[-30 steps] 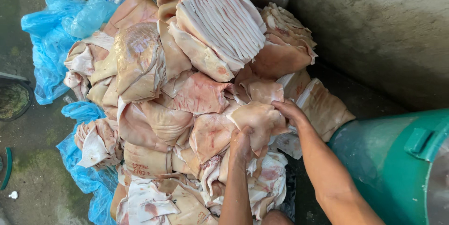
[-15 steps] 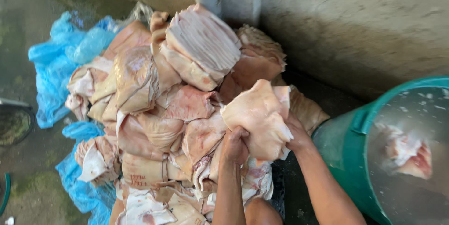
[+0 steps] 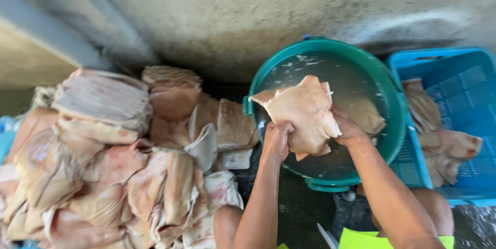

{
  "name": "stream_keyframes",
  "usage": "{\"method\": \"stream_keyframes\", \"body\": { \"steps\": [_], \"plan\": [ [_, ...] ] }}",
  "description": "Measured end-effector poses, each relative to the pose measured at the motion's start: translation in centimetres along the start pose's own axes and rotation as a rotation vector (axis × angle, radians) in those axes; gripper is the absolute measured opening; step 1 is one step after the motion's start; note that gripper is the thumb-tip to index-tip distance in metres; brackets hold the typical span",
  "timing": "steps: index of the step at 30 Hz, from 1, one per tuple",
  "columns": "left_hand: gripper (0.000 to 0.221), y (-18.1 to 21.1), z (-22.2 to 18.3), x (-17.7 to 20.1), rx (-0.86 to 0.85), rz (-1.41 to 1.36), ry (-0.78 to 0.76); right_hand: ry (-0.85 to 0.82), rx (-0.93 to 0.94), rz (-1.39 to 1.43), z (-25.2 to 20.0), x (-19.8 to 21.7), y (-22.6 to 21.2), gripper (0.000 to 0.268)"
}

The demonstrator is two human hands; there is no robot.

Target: The person washes large, flat pieces of animal product by hand in a green bucket of water, then places them into a blue basket. The process is repeated for multiple pieces.

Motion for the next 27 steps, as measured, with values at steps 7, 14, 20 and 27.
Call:
{"method": "stream_keyframes", "body": {
  "steps": [7, 14, 20, 27],
  "plan": [
    [0.041, -4.2, 4.3, -4.3, 0.093, 0.231, 0.168, 0.051, -0.229, -0.031, 2.7, 5.6, -0.9, 0.042],
    [0.033, -3.4, 5.4, -4.8, -0.303, 1.117, 0.279, 0.576, 0.282, -0.976, 3.5, 5.1, -2.4, 0.063],
    [0.025, -2.7, 7.1, -3.4, -0.288, 0.947, 0.192, -0.226, 0.746, -1.727, 1.3, -2.7, -2.7, 0.07],
    [0.037, -3.8, 8.8, -2.9, 0.134, -0.014, 0.126, 0.02, 0.554, -1.58, 4.4, -3.4, -5.1, 0.066]
  ]
}}
Point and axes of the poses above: each hand's wrist, its own z-axis towards the middle knuckle, its own x-axis out of the back of the hand, y = z × x, the point moved 3 cm from there along z, towards the middle knuckle, and after that the axes turned 2 degrees about z, right-handed, at the moved point
